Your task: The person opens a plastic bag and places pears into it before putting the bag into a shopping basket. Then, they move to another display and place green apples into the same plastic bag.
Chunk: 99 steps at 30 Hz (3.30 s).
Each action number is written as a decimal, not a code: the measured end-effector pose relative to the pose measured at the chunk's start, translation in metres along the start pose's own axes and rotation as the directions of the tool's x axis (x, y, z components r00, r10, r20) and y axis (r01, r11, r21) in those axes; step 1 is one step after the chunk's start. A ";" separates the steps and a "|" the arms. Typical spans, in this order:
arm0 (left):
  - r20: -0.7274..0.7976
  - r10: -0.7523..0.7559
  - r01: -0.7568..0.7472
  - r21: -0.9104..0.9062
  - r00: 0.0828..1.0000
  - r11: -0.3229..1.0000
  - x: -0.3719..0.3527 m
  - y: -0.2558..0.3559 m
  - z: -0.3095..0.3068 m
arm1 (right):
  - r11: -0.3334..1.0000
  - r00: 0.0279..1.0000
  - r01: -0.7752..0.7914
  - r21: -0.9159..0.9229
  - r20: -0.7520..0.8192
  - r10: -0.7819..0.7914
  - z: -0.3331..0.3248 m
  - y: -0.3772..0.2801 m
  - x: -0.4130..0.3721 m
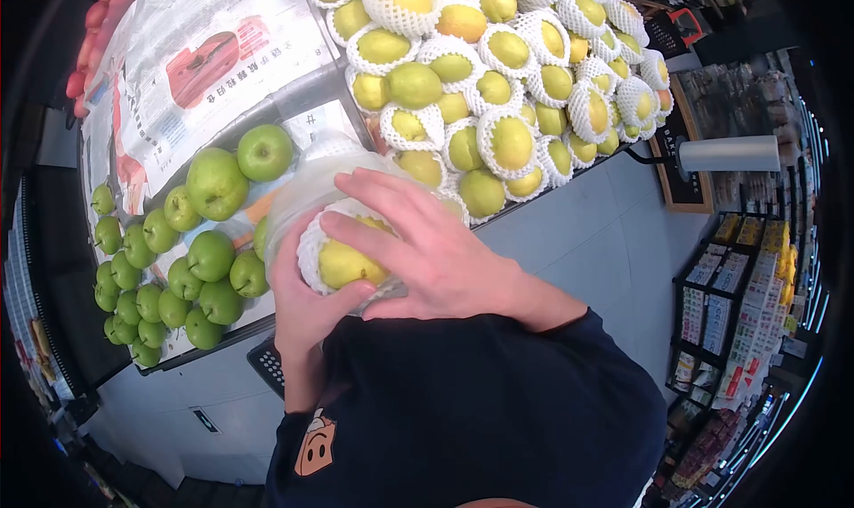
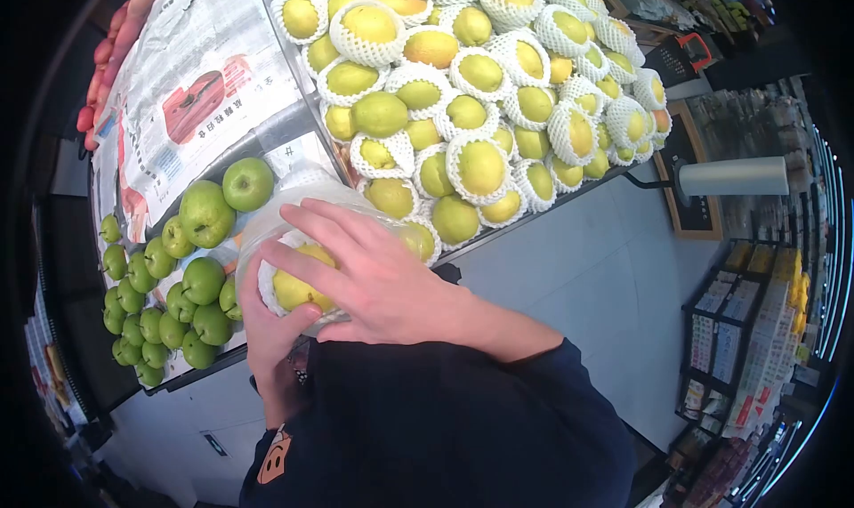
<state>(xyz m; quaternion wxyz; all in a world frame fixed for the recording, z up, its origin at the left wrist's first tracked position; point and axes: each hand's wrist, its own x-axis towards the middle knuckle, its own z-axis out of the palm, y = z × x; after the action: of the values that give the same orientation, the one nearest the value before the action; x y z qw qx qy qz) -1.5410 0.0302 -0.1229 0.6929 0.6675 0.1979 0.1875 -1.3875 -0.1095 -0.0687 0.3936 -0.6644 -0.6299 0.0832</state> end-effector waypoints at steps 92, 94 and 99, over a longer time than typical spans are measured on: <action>0.069 0.338 -0.329 0.475 0.939 0.816 0.001 0.005 0.006 | 0.350 0.745 -0.622 0.701 0.392 0.540 0.011 0.034 -0.010; 0.074 0.273 -0.280 0.368 0.959 0.886 -0.001 -0.011 0.004 | 0.329 0.695 -0.687 0.648 0.455 0.557 0.009 0.032 -0.009; 0.001 0.076 -0.075 -0.123 0.997 0.990 0.002 -0.009 0.001 | 0.315 0.768 -0.612 0.725 0.451 0.454 0.002 0.030 -0.014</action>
<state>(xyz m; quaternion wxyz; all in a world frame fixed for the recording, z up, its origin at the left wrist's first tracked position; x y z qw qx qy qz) -1.5391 0.0303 -0.1323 0.7257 0.6311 0.1585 0.2235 -1.3677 -0.1179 -0.0942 0.5595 -0.5471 -0.2805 0.5558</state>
